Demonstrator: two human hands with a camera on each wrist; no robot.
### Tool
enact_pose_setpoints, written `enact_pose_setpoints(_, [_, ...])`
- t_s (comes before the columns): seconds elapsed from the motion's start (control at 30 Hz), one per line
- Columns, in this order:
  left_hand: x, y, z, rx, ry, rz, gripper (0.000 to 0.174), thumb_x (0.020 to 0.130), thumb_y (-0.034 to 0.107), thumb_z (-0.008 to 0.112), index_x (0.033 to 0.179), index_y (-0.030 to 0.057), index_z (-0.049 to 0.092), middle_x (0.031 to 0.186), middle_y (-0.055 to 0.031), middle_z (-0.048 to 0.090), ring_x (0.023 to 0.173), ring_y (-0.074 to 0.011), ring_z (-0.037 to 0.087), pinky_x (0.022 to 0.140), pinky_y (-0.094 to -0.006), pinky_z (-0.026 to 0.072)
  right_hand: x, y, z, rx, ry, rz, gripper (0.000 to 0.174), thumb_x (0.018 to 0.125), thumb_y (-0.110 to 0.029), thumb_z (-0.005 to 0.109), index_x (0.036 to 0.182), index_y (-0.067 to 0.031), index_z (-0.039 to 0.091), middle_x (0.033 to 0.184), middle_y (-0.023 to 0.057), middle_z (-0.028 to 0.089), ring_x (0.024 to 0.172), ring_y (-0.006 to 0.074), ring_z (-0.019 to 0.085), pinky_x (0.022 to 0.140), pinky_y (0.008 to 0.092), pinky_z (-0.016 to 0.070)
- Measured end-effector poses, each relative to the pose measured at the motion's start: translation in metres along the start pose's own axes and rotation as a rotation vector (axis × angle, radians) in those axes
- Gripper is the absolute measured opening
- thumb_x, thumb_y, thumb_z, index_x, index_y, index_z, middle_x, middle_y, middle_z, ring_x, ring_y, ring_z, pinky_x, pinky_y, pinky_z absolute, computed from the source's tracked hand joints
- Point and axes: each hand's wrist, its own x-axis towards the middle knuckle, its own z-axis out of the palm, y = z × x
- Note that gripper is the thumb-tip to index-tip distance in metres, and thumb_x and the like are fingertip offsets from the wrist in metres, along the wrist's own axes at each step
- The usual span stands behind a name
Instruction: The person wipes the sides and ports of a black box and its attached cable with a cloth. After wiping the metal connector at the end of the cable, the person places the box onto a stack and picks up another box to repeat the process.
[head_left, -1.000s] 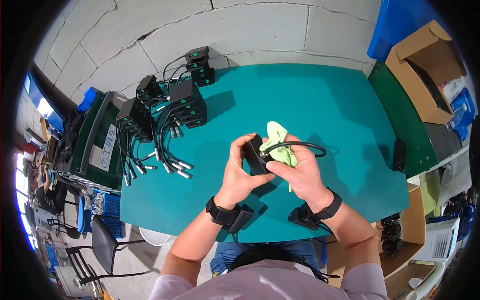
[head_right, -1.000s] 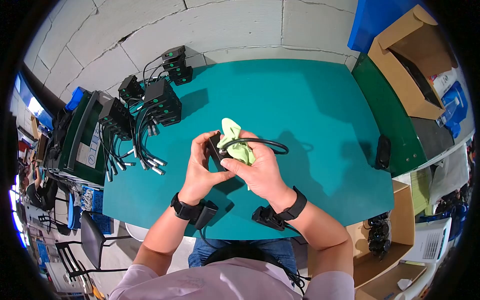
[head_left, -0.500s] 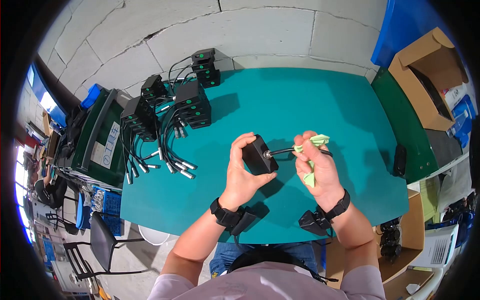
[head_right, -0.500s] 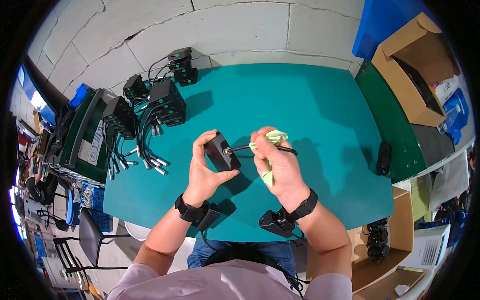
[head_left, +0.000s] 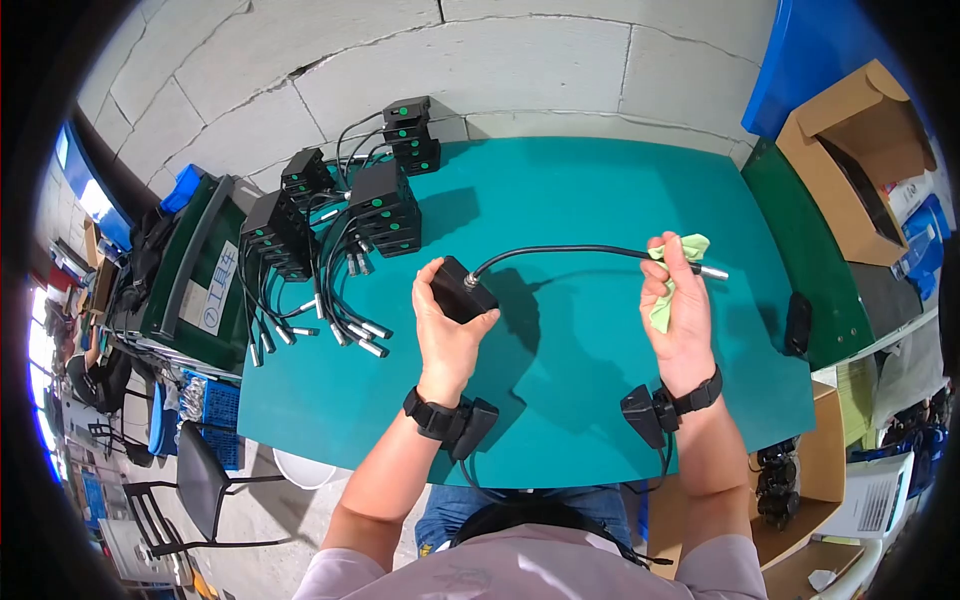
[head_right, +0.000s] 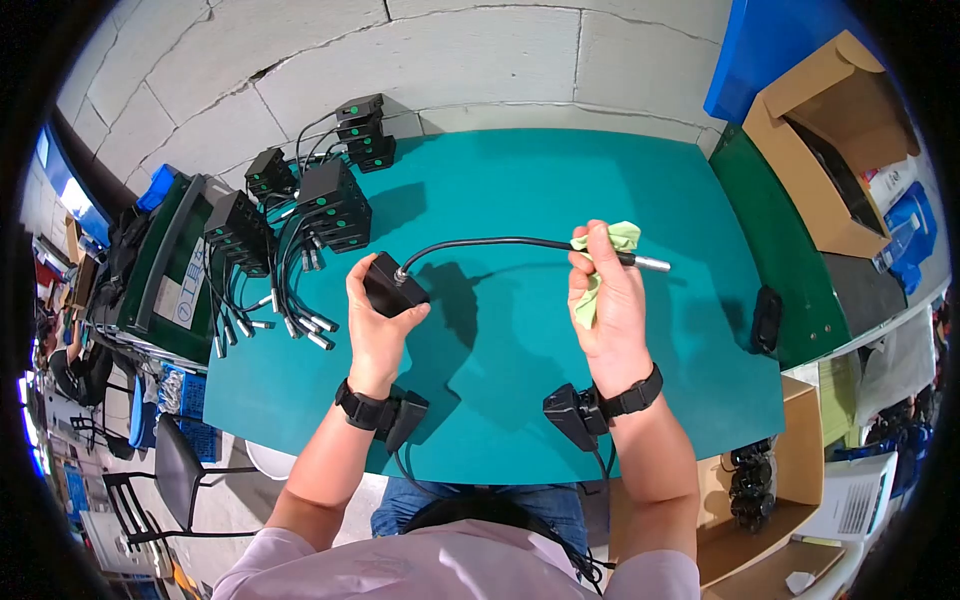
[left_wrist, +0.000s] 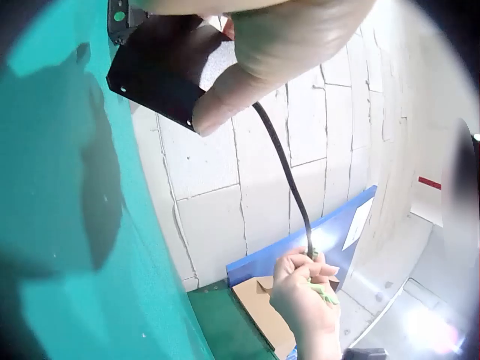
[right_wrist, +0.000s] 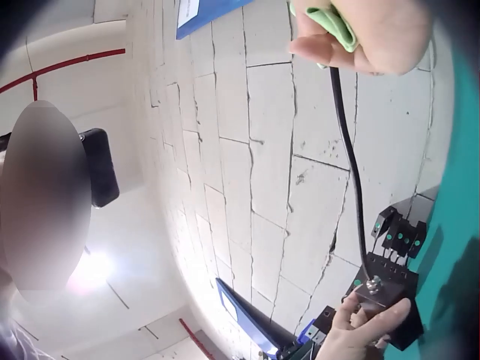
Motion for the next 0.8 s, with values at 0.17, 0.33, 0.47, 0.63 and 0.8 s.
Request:
enact_pose_setpoints(0.17, [0.001,-0.004,-0.002,-0.074,-0.013,-0.048,0.077,0.066,-0.015,0.063,0.131,0.0071,0.030,0.111,-0.0070,0.046,0.093,-0.0143,0.053,0.080,-0.0268,0.0488,0.000,0.008,0.001,-0.141,-0.029,-0.002,0.021,0.085,-0.019,0.063,0.099,-0.0047,0.054,0.091,0.0055,0.054,0.066,0.0059,0.048,0.047,0.0177,0.0408])
enact_pose_setpoints(0.33, [0.003,-0.007,-0.002,-0.091,0.002,-0.059,0.080,0.067,-0.016,0.062,0.135,0.0062,0.027,0.117,-0.0086,0.044,0.096,-0.0141,0.053,0.080,-0.0267,0.0484,-0.003,0.010,0.000,-0.278,-0.184,-0.051,0.020,0.087,-0.019,0.060,0.100,-0.0054,0.053,0.091,0.0058,0.055,0.066,0.0056,0.047,0.047,0.0188,0.0419])
enact_pose_setpoints(0.47, [0.000,0.011,-0.002,-0.133,0.066,-0.063,0.079,0.065,-0.013,0.065,0.133,0.0062,0.029,0.124,-0.0082,0.040,0.111,-0.0176,0.044,0.097,-0.0360,0.0362,-0.008,0.010,0.003,-0.294,-0.355,-0.020,0.017,0.089,-0.017,0.057,0.101,-0.0061,0.053,0.092,0.0063,0.055,0.066,0.0060,0.048,0.046,0.0190,0.0436])
enact_pose_setpoints(0.63, [0.003,0.008,-0.004,-0.163,0.259,0.235,0.083,0.062,-0.011,0.070,0.131,0.0107,0.030,0.133,-0.0075,0.029,0.126,-0.0189,0.030,0.107,-0.0395,0.0207,-0.009,0.008,0.007,-0.263,-0.376,-0.031,0.012,0.088,-0.008,0.055,0.099,-0.0079,0.050,0.094,0.0057,0.053,0.066,0.0066,0.048,0.047,0.0193,0.0441])
enact_pose_setpoints(0.8, [0.004,0.003,-0.005,-0.195,0.311,0.368,0.085,0.062,-0.011,0.071,0.131,0.0133,0.028,0.127,-0.0065,0.033,0.118,-0.0180,0.036,0.104,-0.0389,0.0267,-0.007,0.006,0.005,-0.249,-0.480,-0.031,0.015,0.084,-0.007,0.060,0.094,-0.0106,0.049,0.092,0.0048,0.052,0.071,0.0093,0.048,0.047,0.0203,0.0449])
